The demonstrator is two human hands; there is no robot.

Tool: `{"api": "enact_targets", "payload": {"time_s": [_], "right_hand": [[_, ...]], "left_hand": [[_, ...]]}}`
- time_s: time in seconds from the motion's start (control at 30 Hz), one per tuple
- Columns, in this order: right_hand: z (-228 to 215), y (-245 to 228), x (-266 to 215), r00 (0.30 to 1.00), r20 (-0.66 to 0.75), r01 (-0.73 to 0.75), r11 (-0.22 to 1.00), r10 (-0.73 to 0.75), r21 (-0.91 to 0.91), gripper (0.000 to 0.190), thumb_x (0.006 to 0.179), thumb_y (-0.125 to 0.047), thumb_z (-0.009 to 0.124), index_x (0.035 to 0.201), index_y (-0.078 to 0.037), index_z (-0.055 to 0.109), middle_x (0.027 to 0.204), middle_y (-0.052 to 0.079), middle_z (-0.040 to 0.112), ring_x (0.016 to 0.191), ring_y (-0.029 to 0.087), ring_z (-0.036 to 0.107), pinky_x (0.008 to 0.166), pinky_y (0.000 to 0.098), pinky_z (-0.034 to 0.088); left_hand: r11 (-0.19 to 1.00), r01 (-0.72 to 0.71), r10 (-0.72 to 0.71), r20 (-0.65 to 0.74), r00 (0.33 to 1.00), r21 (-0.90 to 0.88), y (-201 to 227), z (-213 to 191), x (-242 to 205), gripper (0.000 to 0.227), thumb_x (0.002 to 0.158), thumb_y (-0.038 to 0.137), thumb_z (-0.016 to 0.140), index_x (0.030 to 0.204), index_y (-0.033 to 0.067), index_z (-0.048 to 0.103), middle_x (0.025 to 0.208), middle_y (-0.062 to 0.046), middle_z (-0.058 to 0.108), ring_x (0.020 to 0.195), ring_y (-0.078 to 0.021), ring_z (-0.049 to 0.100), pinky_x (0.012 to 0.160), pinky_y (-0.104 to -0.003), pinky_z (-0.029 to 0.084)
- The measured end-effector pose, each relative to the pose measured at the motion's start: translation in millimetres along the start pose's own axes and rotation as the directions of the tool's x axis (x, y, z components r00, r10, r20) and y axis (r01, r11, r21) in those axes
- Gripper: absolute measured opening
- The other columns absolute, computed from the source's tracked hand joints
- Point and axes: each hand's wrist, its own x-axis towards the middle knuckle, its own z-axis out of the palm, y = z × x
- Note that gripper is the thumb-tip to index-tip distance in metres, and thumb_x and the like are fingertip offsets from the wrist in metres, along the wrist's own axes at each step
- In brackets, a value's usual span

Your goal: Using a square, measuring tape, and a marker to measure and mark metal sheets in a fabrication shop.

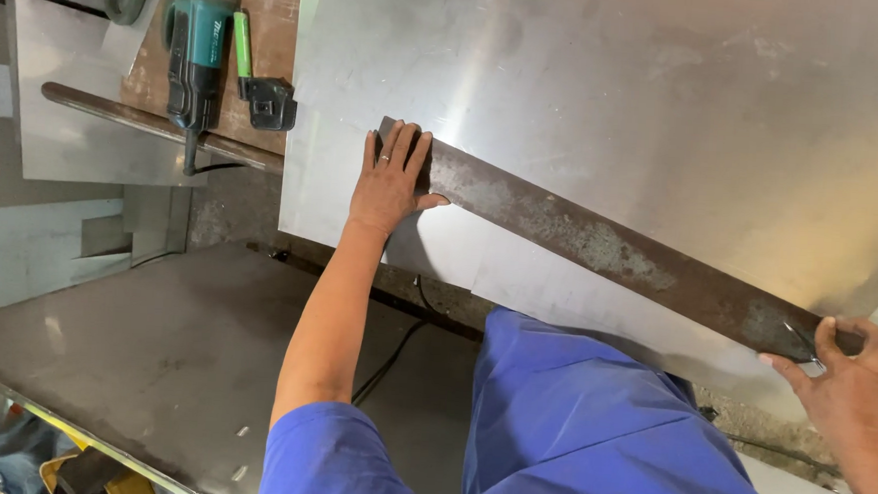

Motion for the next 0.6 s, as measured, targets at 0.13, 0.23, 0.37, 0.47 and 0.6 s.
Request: {"api": "enact_targets", "payload": {"time_s": [0.13,0.23,0.37,0.47,0.6], "right_hand": [[-28.3,-14.1,2.0,0.994,-0.064,0.069,0.965,-0.088,-0.255,0.084,0.075,-0.076,0.069,0.133,-0.016,0.071,0.137,-0.002,0.055,0.141,0.008,0.056,0.068,0.0198,0.057],[-22.2,-10.5,1.6,0.996,-0.061,0.041,0.945,-0.064,-0.324,0.086,0.069,-0.077,0.069,0.13,-0.016,0.072,0.138,0.0,0.057,0.124,0.003,0.054,0.057,0.0171,0.055],[-8.5,-4.3,0.6,0.995,-0.088,0.04,0.994,-0.05,-0.105,0.084,0.073,-0.073,0.071,0.131,-0.011,0.072,0.134,0.004,0.055,0.122,0.007,0.055,0.061,0.0255,0.054],[-32.3,-15.0,2.9,0.996,-0.057,0.049,0.974,-0.063,-0.221,0.086,0.071,-0.076,0.069,0.131,-0.015,0.072,0.137,0.001,0.054,0.122,0.005,0.056,0.058,0.0209,0.055],[-1.2,2.1,0.1,1.0,-0.004,0.007,0.999,-0.008,-0.044,0.088,0.071,-0.072,0.072,0.136,-0.013,0.072,0.139,0.003,0.051,0.117,0.01,0.06,0.06,0.0293,0.056]], "left_hand": [[1.0,-0.02,0.02,-0.02,1.0,0.003,-1.5,0.9,-0.3,0.119,0.074,0.087,0.058,0.163,0.014,0.028,0.164,-0.01,0.029,0.156,-0.0292,0.02,0.127,-0.059,0.016],[0.999,-0.037,0.037,-0.037,0.999,-0.011,-0.6,-2.6,2.0,0.118,0.073,0.087,0.059,0.161,0.0153,0.029,0.161,-0.01,0.031,0.153,-0.0294,0.021,0.126,-0.06,0.016],[0.997,-0.006,0.006,-0.002,1.0,-0.074,0.6,-17.2,3.1,0.116,0.069,0.084,0.066,0.159,0.0173,0.034,0.159,-0.007,0.032,0.153,-0.028,0.024,0.125,-0.061,0.015],[0.991,0.028,-0.027,0.009,1.0,-0.133,0.7,-19.0,2.2,0.115,0.064,0.081,0.07,0.157,0.0201,0.039,0.159,-0.004,0.034,0.152,-0.0254,0.026,0.126,-0.061,0.014],[0.974,0.06,-0.065,-0.018,0.998,-0.216,1.7,-15.9,2.1,0.114,0.058,0.076,0.076,0.154,0.0238,0.043,0.158,-0.003,0.036,0.15,-0.0245,0.027,0.124,-0.061,0.013]]}}
